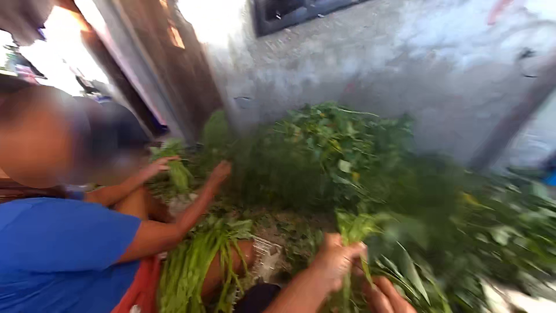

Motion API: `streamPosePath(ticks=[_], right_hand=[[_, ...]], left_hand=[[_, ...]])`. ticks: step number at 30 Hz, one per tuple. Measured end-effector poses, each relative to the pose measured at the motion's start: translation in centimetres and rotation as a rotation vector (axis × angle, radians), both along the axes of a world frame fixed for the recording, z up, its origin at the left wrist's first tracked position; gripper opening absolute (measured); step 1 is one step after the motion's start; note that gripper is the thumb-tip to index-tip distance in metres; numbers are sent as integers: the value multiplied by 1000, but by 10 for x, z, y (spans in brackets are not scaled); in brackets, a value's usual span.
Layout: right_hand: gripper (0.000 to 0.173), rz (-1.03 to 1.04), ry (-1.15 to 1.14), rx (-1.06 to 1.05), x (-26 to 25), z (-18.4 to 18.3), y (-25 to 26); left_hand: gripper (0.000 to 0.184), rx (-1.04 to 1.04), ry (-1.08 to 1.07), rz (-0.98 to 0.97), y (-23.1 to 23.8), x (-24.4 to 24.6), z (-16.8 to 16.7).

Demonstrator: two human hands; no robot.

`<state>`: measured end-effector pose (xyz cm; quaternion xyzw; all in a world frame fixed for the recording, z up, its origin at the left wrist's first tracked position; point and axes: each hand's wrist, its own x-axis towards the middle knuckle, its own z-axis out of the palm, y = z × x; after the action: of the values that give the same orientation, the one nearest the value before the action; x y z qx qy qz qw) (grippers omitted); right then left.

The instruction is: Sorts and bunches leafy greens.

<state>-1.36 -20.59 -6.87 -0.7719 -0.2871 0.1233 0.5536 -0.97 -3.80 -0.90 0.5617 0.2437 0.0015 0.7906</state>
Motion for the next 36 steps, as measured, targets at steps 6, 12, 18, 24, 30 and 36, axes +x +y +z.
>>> streamPosePath(ticks=[6,12,18,24,30,36], right_hand=[[38,-153,-141,-149,-21,-29,-26],[48,101,285,-710,22,-86,-70],[48,-858,544,-621,116,-201,-107],[39,-681,634,-633,144,-240,-124],[22,-1007,20,-124,116,-167,-62],[19,-939,-168,304,58,-85,-2]], left_hand=[[8,97,-93,416,14,13,4],[14,215,-115,533,47,18,14],[16,101,-59,458,40,20,11],[8,28,10,522,37,23,15],[6,-37,59,523,32,29,7],[7,-103,104,453,22,28,-5]])
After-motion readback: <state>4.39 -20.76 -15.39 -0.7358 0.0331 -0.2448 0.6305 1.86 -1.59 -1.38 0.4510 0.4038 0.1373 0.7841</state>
